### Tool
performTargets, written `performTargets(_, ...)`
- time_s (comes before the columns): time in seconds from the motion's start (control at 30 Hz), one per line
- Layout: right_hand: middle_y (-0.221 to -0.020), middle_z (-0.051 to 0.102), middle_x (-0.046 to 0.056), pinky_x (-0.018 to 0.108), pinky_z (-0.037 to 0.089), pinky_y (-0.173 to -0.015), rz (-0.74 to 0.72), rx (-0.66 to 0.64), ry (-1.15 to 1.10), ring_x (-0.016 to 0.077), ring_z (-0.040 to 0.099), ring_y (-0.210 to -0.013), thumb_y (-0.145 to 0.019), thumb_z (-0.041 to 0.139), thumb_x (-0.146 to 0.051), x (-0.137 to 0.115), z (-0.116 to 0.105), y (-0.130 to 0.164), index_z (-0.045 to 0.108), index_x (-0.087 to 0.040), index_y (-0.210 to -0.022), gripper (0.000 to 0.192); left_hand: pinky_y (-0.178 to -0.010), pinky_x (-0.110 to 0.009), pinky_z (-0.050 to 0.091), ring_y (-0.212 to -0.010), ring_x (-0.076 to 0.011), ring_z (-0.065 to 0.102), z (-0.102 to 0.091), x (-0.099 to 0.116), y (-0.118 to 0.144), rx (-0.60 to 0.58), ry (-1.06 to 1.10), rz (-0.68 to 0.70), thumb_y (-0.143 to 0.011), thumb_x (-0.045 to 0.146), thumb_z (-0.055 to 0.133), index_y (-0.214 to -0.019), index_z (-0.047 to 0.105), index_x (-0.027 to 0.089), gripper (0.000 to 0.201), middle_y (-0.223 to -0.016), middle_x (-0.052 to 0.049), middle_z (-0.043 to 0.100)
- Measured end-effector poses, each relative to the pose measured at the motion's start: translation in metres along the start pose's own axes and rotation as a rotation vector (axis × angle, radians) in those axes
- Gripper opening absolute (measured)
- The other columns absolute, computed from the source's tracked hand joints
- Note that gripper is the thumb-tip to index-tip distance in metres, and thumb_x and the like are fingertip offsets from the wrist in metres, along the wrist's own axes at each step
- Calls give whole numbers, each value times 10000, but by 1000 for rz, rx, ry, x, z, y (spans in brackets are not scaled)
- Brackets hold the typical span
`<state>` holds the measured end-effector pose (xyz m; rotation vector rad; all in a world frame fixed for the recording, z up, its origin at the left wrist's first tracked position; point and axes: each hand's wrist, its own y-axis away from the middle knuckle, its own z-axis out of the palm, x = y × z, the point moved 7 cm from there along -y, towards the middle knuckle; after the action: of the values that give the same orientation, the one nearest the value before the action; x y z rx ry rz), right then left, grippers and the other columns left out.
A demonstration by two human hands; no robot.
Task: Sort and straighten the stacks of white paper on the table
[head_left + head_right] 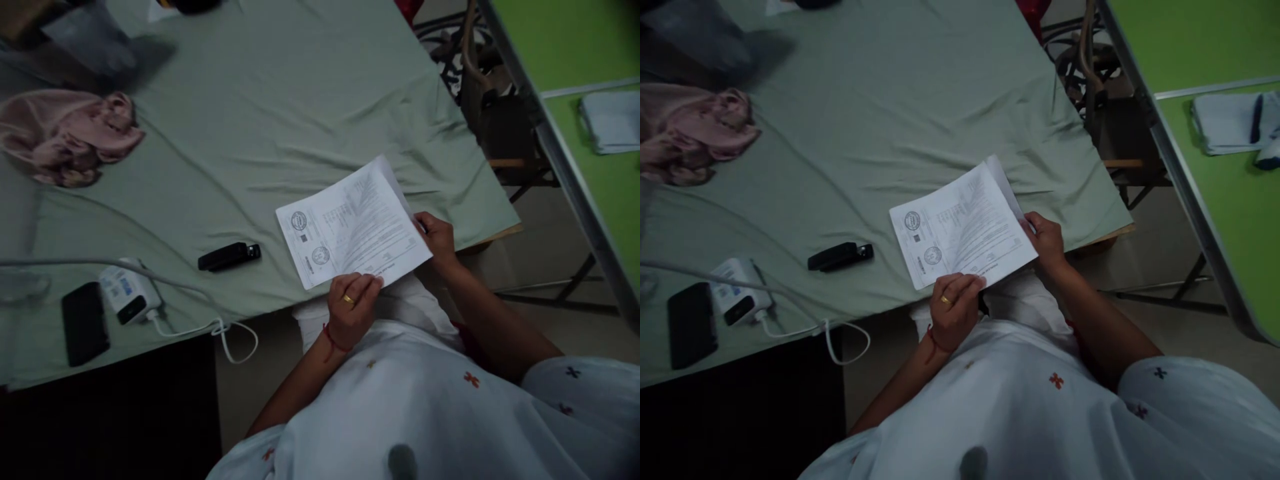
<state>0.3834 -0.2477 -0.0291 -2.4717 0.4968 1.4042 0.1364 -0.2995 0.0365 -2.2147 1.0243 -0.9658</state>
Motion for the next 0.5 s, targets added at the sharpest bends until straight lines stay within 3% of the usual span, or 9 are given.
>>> performTargets(0.17, -671, 654, -7, 307, 477, -574, 11, 13, 27, 160, 598, -499, -931, 572, -505, 0, 0, 1, 707, -220, -908, 316, -829, -340, 531, -853, -190, 676, -30, -54, 6, 155, -159, -365, -948, 248, 662, -964, 734, 212, 82, -862, -69, 723)
performTargets(0.27, -660, 648, -15, 305, 472, -548, 31, 13, 23, 160, 598, -477, -933, 579, -519, 2, 0, 1, 702, -225, -907, 320, -812, -334, 505, -835, -200, 670, -43, -89, 9, 158, -233, -525, -954, 355, 665, -928, 735, 193, 178, -853, -74, 735)
performTargets(0.37, -643, 636, -23, 303, 476, -550, 21, 17, 28, 161, 600, -483, -940, 579, -513, 4, 0, 1, 707, -229, -922, 312, -777, -332, 475, -809, -207, 655, -45, -114, 12, 85, -274, -600, -993, 383, 588, -961, 756, 187, 260, -873, -87, 743)
performTargets(0.5, -651, 638, -25, 302, 483, -558, 6, 19, 26, 157, 598, -485, -946, 578, -500, 5, 0, 1, 709, -230, -929, 300, -788, -363, 449, -812, -238, 597, -44, -128, 13, -40, -367, -642, -972, 355, 576, -868, 754, 201, 257, -830, -94, 696)
